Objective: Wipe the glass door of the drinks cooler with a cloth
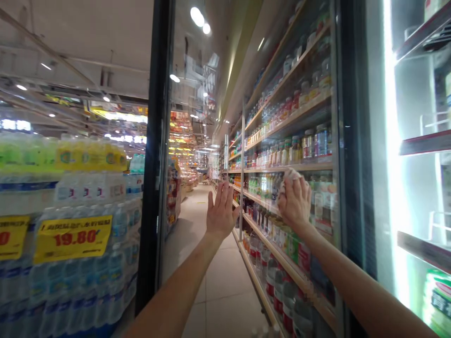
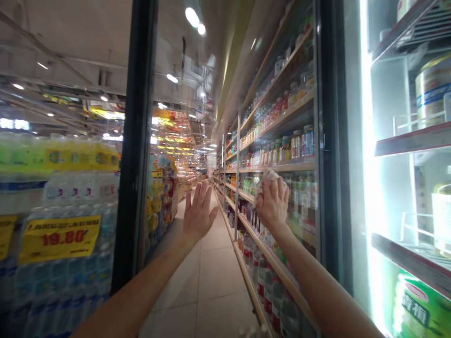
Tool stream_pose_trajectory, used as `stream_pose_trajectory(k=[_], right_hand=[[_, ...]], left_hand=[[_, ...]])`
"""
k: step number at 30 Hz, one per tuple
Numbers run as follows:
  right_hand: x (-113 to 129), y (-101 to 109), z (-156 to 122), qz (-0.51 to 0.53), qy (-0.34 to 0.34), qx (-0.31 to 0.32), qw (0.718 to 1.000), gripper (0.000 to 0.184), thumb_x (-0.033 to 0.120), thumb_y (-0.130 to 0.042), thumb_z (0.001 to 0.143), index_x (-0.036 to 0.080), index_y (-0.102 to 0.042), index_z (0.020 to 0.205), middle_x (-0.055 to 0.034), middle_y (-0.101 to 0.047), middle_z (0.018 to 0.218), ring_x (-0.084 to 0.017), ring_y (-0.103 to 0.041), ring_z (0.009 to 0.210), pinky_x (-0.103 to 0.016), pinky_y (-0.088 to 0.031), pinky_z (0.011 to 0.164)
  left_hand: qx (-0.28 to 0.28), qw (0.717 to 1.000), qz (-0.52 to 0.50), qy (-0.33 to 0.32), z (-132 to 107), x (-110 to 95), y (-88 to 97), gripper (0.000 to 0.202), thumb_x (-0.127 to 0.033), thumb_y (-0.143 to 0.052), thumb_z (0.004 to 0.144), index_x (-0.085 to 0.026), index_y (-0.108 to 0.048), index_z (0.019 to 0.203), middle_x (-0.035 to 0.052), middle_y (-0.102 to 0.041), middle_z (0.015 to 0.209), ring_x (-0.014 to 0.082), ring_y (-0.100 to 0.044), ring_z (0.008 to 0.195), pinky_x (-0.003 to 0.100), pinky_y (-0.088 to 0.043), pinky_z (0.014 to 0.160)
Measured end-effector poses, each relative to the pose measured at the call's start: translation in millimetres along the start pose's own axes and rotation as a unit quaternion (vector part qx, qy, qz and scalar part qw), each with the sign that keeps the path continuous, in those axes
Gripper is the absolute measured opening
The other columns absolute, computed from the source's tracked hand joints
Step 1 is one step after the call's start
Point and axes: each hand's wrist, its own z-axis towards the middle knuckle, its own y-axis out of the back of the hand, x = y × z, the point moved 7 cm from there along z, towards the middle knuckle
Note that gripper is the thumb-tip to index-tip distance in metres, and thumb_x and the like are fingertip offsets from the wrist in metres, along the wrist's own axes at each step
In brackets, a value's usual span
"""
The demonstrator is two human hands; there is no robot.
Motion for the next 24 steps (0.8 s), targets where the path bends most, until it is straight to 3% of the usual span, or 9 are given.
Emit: stream_pose_trajectory(k=[4,6,8,10,12,16,18,21,24], right_hand=[[23.3,-0.7,-30.7,0.023,0.122,0.03,0.992,0.043,0.025,-0.042,0.083,0.019,-0.049,0.125,-0.011,-0.05,0.126,-0.028,-0.031,0.129,-0.048,-0.028,0.103],[6.7,-1.2,-30.8,0.02,0.086,0.024,0.996,0.046,0.026,-0.042,0.082,0.019,-0.046,0.128,-0.0118,-0.049,0.128,-0.028,-0.031,0.13,-0.049,-0.027,0.103],[-16.4,-0.4,-23.8,0.009,0.001,0.004,1.0,0.051,0.028,-0.04,0.083,0.016,-0.04,0.133,-0.0152,-0.044,0.132,-0.03,-0.03,0.13,-0.052,-0.028,0.102],[-24.5,0.2,-19.1,0.006,-0.059,-0.009,0.998,0.053,0.029,-0.038,0.084,0.014,-0.036,0.135,-0.0177,-0.04,0.135,-0.033,-0.029,0.13,-0.054,-0.029,0.1],[-8.0,-0.9,-21.6,0.013,-0.054,-0.001,0.998,0.051,0.029,-0.038,0.085,0.014,-0.037,0.134,-0.0178,-0.041,0.134,-0.033,-0.028,0.13,-0.054,-0.029,0.1],[51.2,-0.8,-48.8,0.047,0.063,0.033,0.996,0.047,0.026,-0.043,0.082,0.018,-0.045,0.129,-0.0128,-0.046,0.13,-0.03,-0.026,0.131,-0.051,-0.025,0.104],[60.8,0.2,-61.3,0.06,0.107,0.045,0.991,0.046,0.024,-0.044,0.081,0.021,-0.046,0.128,-0.011,-0.048,0.128,-0.028,-0.027,0.132,-0.05,-0.024,0.105],[33.4,-0.1,-61.2,0.046,0.079,0.035,0.995,0.048,0.024,-0.044,0.082,0.02,-0.045,0.129,-0.0122,-0.049,0.127,-0.029,-0.029,0.13,-0.051,-0.026,0.104],[-8.1,1.7,-49.5,0.007,-0.047,-0.008,0.999,0.051,0.026,-0.04,0.084,0.015,-0.038,0.134,-0.0175,-0.046,0.13,-0.033,-0.03,0.129,-0.055,-0.03,0.1]], left_hand=[[-0.001,1.0,-0.004,0.001,-9.9,-2.5,-1.0,0.059,-0.041,-0.036,0.089,-0.01,-0.026,0.138,0.013,-0.029,0.143,0.0238,-0.015,0.137,0.047,-0.015,0.11],[-0.001,1.0,-0.005,-0.005,-13.4,-3.6,-1.4,0.06,-0.042,-0.037,0.088,-0.01,-0.027,0.138,0.0131,-0.03,0.143,0.0236,-0.015,0.136,0.047,-0.014,0.11],[-0.002,1.0,-0.006,-0.01,-15.5,-4.5,-1.7,0.061,-0.043,-0.037,0.088,-0.01,-0.027,0.138,0.013,-0.031,0.143,0.0235,-0.014,0.137,0.047,-0.013,0.11],[-0.004,1.0,-0.007,-0.016,-17.3,-5.2,-1.9,0.061,-0.043,-0.037,0.088,-0.01,-0.027,0.138,0.0128,-0.03,0.143,0.0233,-0.013,0.137,0.047,-0.011,0.11],[0.001,1.0,-0.01,-0.023,-20.4,-7.0,-2.8,0.061,-0.043,-0.038,0.087,-0.01,-0.028,0.137,0.0128,-0.029,0.143,0.0235,-0.012,0.137,0.047,-0.01,0.111],[0.016,0.999,-0.015,-0.03,-33.4,-14.0,-5.1,0.06,-0.043,-0.038,0.087,-0.009,-0.031,0.136,0.0123,-0.03,0.143,0.0235,-0.013,0.137,0.047,-0.011,0.111],[0.015,1.0,-0.01,-0.017,-40.9,-16.0,-5.3,0.057,-0.041,-0.037,0.088,-0.01,-0.033,0.135,0.0121,-0.032,0.142,0.0232,-0.014,0.137,0.046,-0.011,0.111],[0.009,1.0,0.0,-0.006,-48.4,-17.8,-6.3,0.054,-0.037,-0.035,0.089,-0.01,-0.032,0.135,0.0129,-0.033,0.141,0.0235,-0.016,0.136,0.046,-0.013,0.111],[0.002,1.0,-0.004,-0.014,-50.4,-18.9,-6.9,0.055,-0.035,-0.036,0.088,-0.011,-0.029,0.137,0.0127,-0.034,0.141,0.0233,-0.017,0.136,0.047,-0.013,0.11]])
